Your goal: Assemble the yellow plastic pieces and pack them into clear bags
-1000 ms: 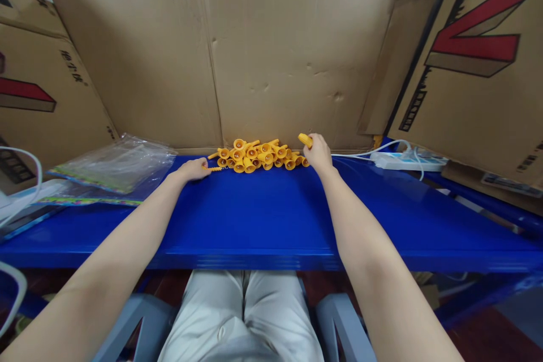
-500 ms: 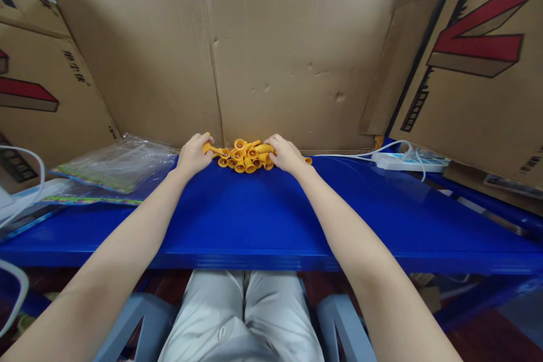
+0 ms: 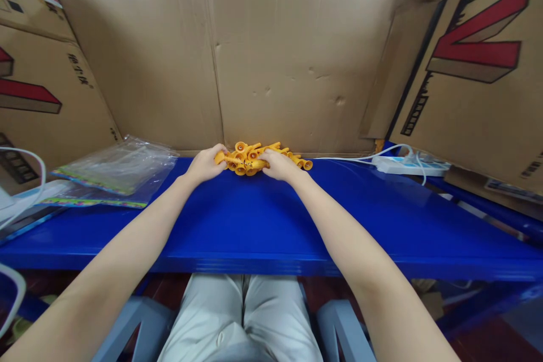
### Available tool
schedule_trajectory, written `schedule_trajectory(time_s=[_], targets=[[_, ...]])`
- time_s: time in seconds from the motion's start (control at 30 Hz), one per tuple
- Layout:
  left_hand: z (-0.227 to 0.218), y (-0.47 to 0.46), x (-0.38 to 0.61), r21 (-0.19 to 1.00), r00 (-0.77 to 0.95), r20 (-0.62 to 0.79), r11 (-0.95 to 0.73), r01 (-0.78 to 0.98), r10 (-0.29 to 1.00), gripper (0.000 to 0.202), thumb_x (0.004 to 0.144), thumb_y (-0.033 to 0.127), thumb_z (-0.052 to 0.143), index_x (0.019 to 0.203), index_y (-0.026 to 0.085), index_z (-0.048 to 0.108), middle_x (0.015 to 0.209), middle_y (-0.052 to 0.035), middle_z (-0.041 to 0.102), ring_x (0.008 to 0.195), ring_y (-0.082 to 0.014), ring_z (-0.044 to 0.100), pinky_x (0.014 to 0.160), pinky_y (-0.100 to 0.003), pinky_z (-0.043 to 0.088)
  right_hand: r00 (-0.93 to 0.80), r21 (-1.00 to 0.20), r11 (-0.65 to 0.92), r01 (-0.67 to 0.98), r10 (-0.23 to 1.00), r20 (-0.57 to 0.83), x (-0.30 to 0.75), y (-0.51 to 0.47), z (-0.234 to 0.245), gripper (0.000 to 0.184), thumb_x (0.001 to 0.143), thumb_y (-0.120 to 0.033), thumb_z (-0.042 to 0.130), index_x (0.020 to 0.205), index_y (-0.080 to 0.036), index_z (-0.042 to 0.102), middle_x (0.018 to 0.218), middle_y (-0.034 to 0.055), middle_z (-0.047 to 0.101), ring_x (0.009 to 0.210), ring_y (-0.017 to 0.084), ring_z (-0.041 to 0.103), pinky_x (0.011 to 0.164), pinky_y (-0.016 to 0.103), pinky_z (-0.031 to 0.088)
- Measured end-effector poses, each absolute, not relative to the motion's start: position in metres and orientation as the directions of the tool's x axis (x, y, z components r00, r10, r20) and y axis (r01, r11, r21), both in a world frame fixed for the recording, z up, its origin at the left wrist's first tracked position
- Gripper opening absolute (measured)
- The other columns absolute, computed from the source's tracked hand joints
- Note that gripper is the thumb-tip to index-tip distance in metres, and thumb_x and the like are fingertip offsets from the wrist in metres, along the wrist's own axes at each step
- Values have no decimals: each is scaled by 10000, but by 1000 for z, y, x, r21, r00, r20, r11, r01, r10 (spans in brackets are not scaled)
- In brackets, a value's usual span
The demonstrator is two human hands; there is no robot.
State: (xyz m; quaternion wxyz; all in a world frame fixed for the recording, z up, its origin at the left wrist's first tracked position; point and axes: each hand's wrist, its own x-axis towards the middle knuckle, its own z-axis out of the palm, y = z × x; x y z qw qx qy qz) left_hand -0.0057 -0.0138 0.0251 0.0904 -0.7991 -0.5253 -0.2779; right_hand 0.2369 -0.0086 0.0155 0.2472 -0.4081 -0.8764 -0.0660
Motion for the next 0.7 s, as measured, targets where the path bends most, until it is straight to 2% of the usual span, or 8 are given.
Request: schedule_trajectory(time_s=[0.13, 0.33, 0.5, 0.7], targets=[[19, -7, -11, 149, 294, 460, -399, 905, 838, 295, 771, 318, 513, 1055, 250, 562, 863, -34, 676, 805, -224, 632, 666, -280, 431, -552, -100, 643, 760, 718, 425, 232, -17, 20, 164, 784, -250, 571, 886, -154, 658, 879, 76, 626, 803, 192, 566, 728, 285, 404], [16, -8, -4, 168, 372, 404, -467, 868, 836, 272, 786, 368, 513, 1007, 246, 615, 884, -26, 677, 852, -213, 636, 672, -258, 425, -600, -146, 691, 708, 698, 389, 223, -22, 22, 95, 770, -227, 590, 797, -161, 653, 814, 54, 641, 739, 164, 556, 676, 252, 373], [13, -8, 1, 166, 404, 366, -486, 858, 838, 272, 778, 379, 527, 992, 232, 606, 905, -33, 668, 871, -209, 628, 681, -253, 428, -591, -229, 684, 693, 720, 363, 222, -19, 17, 110, 764, -266, 611, 808, -177, 660, 786, 36, 650, 709, 160, 561, 640, 240, 364], [9, -6, 1, 151, 410, 330, -476, 866, 850, 249, 732, 386, 556, 912, 217, 585, 813, -31, 664, 761, -200, 625, 615, -258, 411, -595, -258, 678, 688, 731, 336, 221, -18, 15, 201, 770, -317, 609, 905, -188, 683, 793, 28, 664, 718, 165, 567, 646, 248, 380]])
